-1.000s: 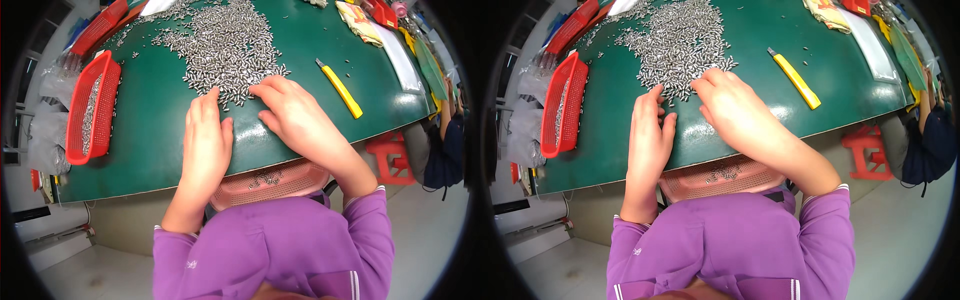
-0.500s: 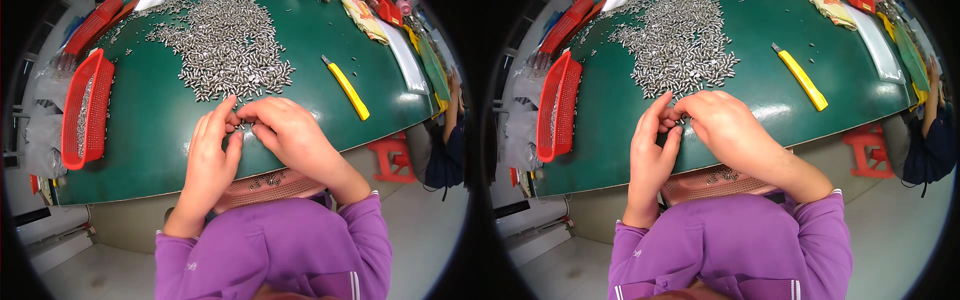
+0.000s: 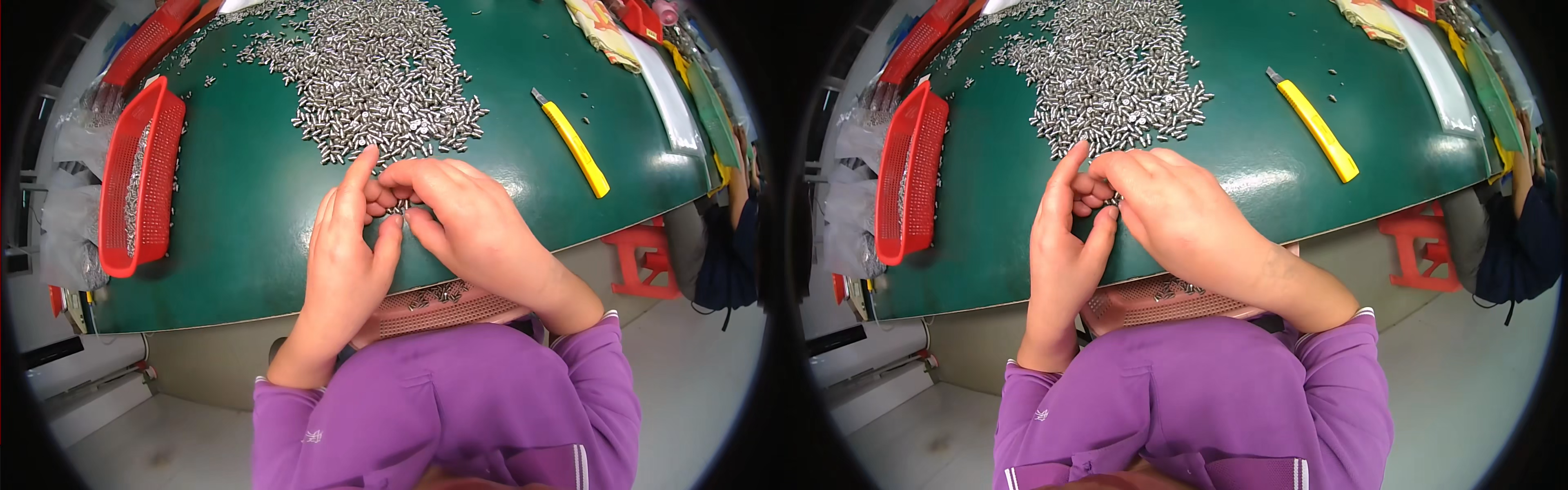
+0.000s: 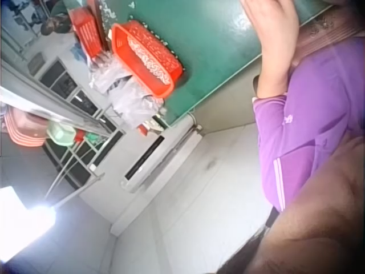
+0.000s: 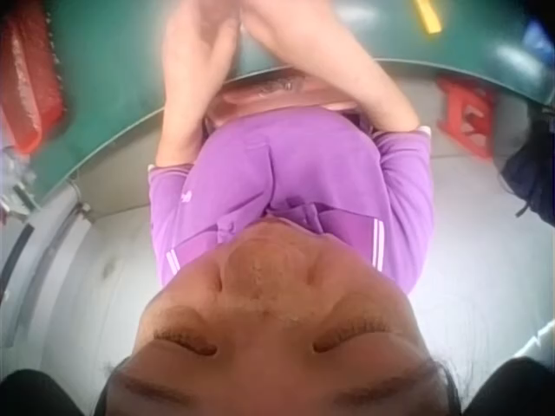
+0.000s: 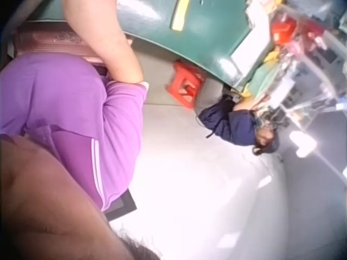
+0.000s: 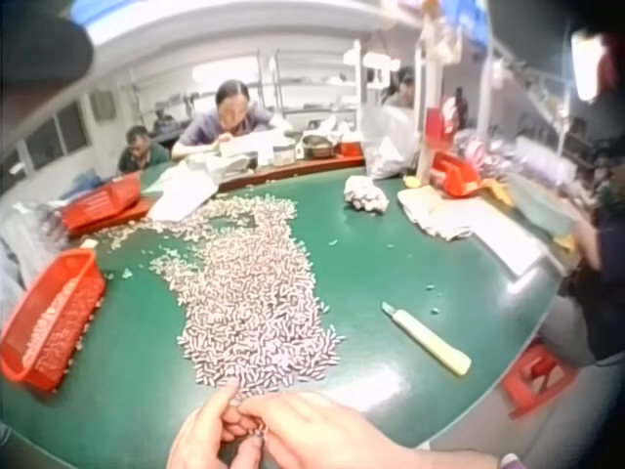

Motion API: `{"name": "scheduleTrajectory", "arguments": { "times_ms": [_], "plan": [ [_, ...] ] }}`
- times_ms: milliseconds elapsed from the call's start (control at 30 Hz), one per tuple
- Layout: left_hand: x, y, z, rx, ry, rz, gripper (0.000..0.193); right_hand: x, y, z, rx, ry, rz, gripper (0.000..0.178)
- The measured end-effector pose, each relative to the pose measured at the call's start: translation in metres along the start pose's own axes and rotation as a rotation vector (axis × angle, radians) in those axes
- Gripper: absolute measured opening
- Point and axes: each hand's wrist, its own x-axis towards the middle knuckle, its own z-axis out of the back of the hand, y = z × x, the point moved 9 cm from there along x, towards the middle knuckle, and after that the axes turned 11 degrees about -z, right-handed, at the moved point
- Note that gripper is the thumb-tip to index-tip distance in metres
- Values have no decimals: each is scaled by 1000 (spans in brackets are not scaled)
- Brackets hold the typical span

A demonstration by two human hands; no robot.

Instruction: Sorting or inspecting small metal components on a workbench in a manufacturing environment.

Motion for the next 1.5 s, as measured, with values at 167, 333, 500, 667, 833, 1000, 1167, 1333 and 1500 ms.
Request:
{"name": "scheduleTrajectory", "arguments": {
  "times_ms": [167, 333, 500, 667, 833, 1000, 1167, 1333, 1500],
  "plan": [
    [-2, 1, -1, -19, 4, 5, 72, -3, 2, -1, 18, 40, 14, 39],
    [-3, -1, 0, -17, 13, -29, 75, -3, 3, 0, 29, 28, 23, 38],
    [0, -4, 4, 6, -23, 13, 83, -2, 2, -4, 54, 58, 10, 38],
    [-1, -4, 3, -14, -15, -6, 83, -1, 4, -1, 74, 35, 19, 38],
    [-2, -4, 2, 33, 3, 1, 81, -2, 3, -1, 57, 33, 28, 38],
    [-3, -3, 1, 9, 16, 11, 78, -3, 5, 0, 45, 53, 29, 38],
    [-4, -6, 4, -4, 40, -19, 77, -5, 1, 1, 58, 40, 3, 40],
    [-6, -8, 3, 1, 91, -33, 77, -7, -1, -1, 72, 53, 10, 36],
    [-7, -7, 2, -48, 74, -16, 80, -6, -1, -3, 68, 36, 32, 36]
  ]
}}
